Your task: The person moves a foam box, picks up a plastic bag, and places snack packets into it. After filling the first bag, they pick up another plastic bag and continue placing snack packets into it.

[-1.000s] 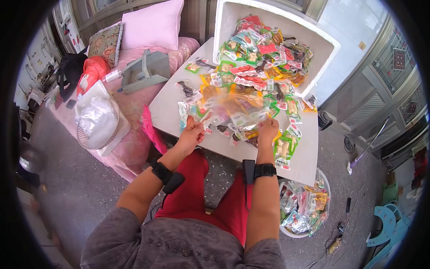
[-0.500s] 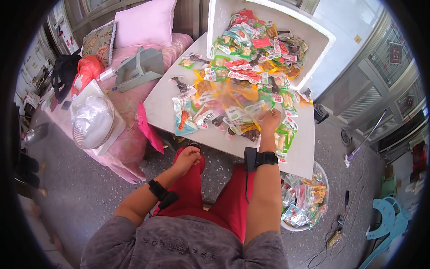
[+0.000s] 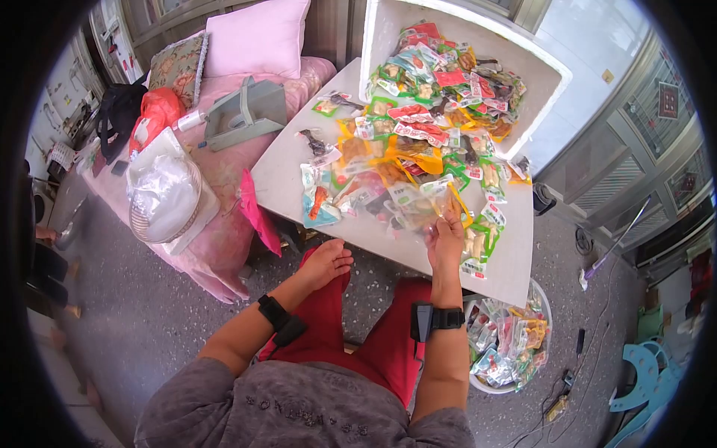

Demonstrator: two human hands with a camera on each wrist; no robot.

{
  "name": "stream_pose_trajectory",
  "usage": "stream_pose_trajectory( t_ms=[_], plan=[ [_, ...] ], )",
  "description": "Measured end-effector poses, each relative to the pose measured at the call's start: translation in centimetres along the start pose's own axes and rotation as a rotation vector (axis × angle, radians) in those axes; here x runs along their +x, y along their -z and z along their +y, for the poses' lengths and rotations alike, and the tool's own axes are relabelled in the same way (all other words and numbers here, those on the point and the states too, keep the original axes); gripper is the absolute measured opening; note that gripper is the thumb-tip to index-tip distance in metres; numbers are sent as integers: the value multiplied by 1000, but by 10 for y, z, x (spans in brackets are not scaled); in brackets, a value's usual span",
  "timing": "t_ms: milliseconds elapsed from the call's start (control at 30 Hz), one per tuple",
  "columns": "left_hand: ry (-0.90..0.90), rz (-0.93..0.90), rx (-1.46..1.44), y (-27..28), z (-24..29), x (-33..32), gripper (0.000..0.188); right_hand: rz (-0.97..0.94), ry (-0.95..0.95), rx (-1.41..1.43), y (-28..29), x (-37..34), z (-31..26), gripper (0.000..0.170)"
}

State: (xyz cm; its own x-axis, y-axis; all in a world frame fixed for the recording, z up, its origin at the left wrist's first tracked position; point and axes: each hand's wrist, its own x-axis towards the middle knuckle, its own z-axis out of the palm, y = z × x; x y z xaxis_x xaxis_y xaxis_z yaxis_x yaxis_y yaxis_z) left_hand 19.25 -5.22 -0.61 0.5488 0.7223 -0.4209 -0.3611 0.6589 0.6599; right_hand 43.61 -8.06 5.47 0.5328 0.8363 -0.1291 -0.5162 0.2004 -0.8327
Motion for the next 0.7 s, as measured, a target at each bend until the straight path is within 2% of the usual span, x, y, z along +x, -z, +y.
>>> stream_pose_trajectory(
  t_ms=[100,200,267,300,400,500,600,700],
  plan=[
    [124,-13,-259,-8,9,3,27,-117,-149,-13,6,-13,6,14],
    [115,-136,-225,-1,8,2,23,-131,-240,-143,18,-20,11,15],
    [92,-117,-91,2,4,3,22,-110,-269,-242,23,-23,15,19],
    [82,-108,-24,4,0,4,22,-120,-253,-314,28,-23,18,20],
    [4,-228,8,26,-14,10,20,-138,-204,-496,39,-26,28,23],
    [139,-34,-181,4,10,-21,15,-155,-174,-550,37,-37,33,24],
    [130,-76,-110,17,6,-25,13,-192,-188,-499,43,-47,41,24],
    [62,65,341,18,-3,-32,13,-186,-223,-468,42,-61,45,24]
  ],
)
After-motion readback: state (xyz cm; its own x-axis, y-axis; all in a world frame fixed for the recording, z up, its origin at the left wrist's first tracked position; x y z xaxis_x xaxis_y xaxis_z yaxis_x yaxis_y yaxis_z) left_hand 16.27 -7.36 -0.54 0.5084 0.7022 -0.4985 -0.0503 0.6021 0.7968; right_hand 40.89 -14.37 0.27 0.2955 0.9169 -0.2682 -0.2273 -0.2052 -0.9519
